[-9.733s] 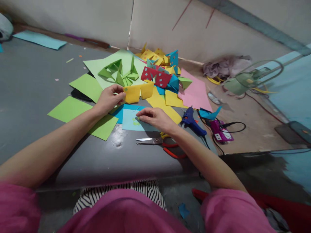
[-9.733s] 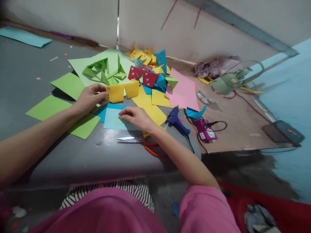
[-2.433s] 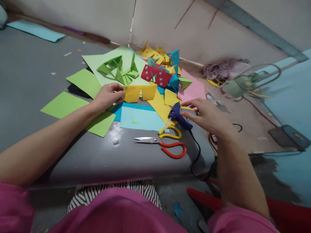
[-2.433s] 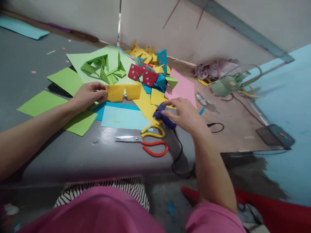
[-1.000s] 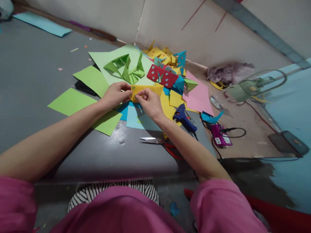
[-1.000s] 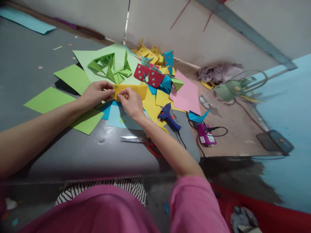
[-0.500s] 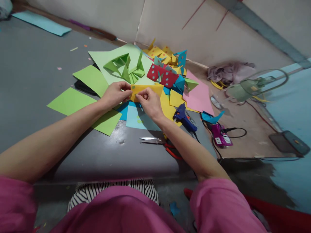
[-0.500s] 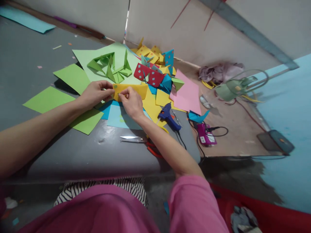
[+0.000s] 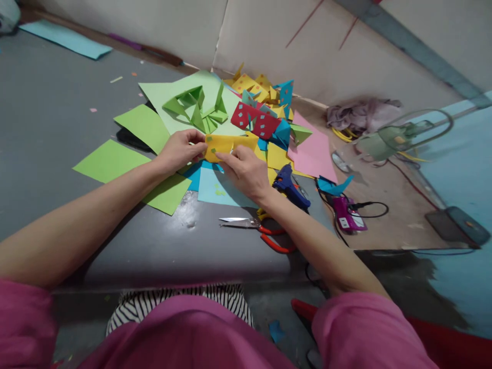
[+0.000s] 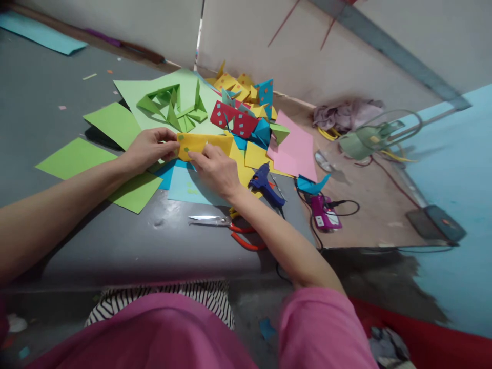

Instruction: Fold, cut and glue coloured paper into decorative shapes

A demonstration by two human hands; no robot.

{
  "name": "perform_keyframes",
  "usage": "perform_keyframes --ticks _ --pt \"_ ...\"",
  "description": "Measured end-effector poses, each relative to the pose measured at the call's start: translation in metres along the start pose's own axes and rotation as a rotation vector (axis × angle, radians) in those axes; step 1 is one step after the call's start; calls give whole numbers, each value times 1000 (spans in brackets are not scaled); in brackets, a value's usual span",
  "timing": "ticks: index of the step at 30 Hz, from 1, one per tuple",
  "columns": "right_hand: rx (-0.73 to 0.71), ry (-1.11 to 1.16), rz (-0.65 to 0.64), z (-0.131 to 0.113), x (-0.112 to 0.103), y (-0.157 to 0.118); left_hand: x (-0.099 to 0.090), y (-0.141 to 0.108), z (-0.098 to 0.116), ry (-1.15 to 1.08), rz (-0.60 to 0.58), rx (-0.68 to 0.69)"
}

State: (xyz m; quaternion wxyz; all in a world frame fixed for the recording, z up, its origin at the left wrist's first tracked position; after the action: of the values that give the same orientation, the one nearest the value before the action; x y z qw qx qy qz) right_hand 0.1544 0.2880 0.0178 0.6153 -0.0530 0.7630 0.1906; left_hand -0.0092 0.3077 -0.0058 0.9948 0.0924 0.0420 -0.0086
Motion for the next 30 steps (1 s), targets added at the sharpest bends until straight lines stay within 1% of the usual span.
perform_keyframes --ticks 3,7,10,15,18,24,30 --pt "-73 -92 3 -1 6 -4 0 0 -1 0 0 -7" --pt "-136 -153 34 -3 10 -4 0 0 -1 -23 5 -33" --pt "-143 -141 19 -3 11 -3 0 0 -1 -30 27 -41" --pt "-151 -169 14 -5 12 -3 0 0 -1 -20 29 -52" --pt "-168 -195 31 -6 14 -3 0 -1 -1 -21 23 -63" --pt "-225 -267 111 -7 17 -4 0 -1 -1 -31 2 -55" --pt "-233 -279 114 -8 17 -5 0 -1 0 -22 -1 -57"
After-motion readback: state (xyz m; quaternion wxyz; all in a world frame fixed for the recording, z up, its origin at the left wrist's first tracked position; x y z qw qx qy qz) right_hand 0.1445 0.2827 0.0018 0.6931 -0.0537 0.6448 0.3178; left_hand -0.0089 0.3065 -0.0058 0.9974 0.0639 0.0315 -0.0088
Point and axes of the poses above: each hand's wrist, its own y-axis towards the middle knuckle, its own x-axis out of the palm, z = x × y, the point moved 6 cm from there along y, towards the middle knuckle, and after that the axes turned 14 degrees about x, right-handed, at the moved point
